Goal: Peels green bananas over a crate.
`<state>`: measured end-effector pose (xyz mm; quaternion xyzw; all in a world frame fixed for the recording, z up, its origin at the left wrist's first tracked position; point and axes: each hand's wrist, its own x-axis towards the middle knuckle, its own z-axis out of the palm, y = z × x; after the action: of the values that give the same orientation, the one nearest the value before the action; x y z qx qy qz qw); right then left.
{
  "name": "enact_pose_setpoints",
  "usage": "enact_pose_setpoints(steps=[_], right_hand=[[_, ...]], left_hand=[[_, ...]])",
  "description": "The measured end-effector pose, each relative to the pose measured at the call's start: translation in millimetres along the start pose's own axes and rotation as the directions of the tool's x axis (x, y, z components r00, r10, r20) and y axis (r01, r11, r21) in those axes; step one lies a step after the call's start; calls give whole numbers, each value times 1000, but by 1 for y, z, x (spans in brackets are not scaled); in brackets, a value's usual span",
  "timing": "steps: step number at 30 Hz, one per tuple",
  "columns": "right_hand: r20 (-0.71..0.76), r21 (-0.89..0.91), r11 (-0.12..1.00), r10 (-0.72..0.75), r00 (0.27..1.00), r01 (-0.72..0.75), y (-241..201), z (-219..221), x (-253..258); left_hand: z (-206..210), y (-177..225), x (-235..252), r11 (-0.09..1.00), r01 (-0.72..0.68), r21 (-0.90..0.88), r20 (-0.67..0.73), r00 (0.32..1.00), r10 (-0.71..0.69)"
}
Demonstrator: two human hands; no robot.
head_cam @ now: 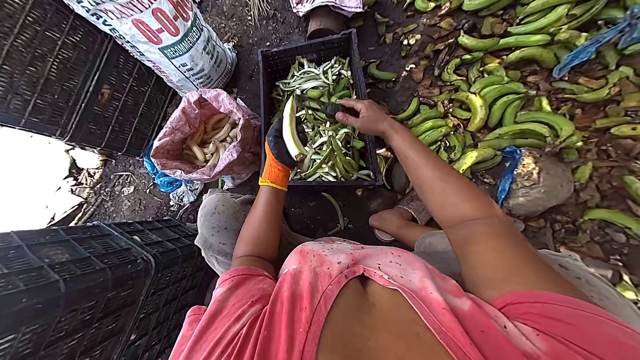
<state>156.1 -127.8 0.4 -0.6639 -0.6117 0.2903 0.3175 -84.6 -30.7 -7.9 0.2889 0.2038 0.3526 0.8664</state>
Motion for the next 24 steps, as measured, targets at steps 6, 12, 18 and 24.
enact_pose_setpoints(steps=[6, 12, 18, 24], right_hand=[[66, -365, 866, -342, 937, 342, -27, 24, -38], [-35, -283, 955, 77, 996, -83, -8, 11, -4], [109, 111, 898, 415, 903, -426, 52, 4, 15], [250, 530, 756, 293, 923, -384, 16, -4, -11]], left_hand=[[5, -2, 2, 992, 81, -100, -106, 990, -92], [18, -18, -7, 944, 23, 330, -149, 988, 28], [17, -10, -7, 882, 92, 461, -122, 992, -40], [11, -5, 0, 934, 147, 326, -76, 989, -129]])
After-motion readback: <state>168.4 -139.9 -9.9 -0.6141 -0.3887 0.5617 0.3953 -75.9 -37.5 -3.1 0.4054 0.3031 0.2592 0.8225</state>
